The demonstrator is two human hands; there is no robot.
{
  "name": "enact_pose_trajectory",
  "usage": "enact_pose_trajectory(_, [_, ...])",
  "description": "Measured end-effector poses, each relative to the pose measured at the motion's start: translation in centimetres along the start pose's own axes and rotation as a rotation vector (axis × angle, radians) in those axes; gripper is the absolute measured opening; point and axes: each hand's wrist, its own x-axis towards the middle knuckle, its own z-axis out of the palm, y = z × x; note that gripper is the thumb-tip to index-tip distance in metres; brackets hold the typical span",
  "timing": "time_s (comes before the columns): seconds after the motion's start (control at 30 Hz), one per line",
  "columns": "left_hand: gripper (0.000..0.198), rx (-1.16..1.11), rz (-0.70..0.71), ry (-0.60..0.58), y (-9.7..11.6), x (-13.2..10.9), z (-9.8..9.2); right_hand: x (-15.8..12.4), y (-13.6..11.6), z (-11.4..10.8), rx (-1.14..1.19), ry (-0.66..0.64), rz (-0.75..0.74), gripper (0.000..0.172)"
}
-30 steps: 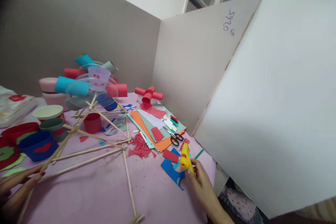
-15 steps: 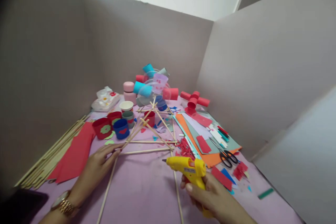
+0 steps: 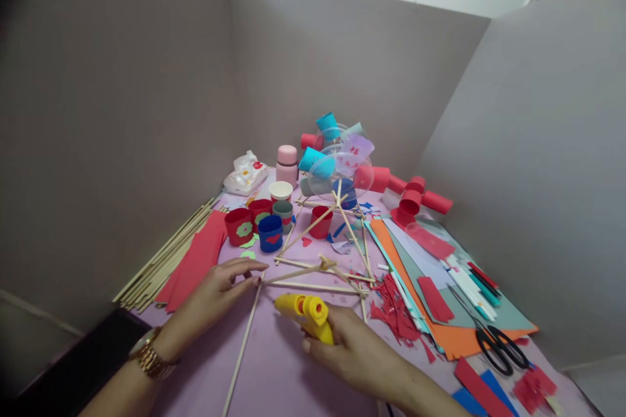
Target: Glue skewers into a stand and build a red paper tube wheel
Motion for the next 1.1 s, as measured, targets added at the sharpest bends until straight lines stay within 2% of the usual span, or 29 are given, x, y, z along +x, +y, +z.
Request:
enact_pose_trajectory(0.13, [0.024,0.022,0.017,-0.093,0.3,-0.1,0.4,0.5,0.6,0.3,-0.032,0.025,0.077,0.014])
enact_pose_trajectory(0.43, [0.021,0.048,0.045,-0.077,-0.1,0.6,1.6,0.5,0.6,0.3,0.002,0.035,0.135,0.012])
enact_pose_trajectory(0.63, [0.023,0.039,0.036,-0.064,-0.3,1.0,1.6,0.9,0.9,0.6,0.131,0.020,0.053,0.008])
enact_pose_trajectory(0.8, [0.025,0.000,0.027,-0.084,-0.8,1.4,1.7,1.7,1.0,0.9,0.284,0.008,0.103,0.018])
enact_pose_trajectory(1.1, [0.027,-0.047,-0.002,-0.115,-1.1,1.6,1.6,3.4,2.0,1.0,0.416,0.068,0.150,0.017])
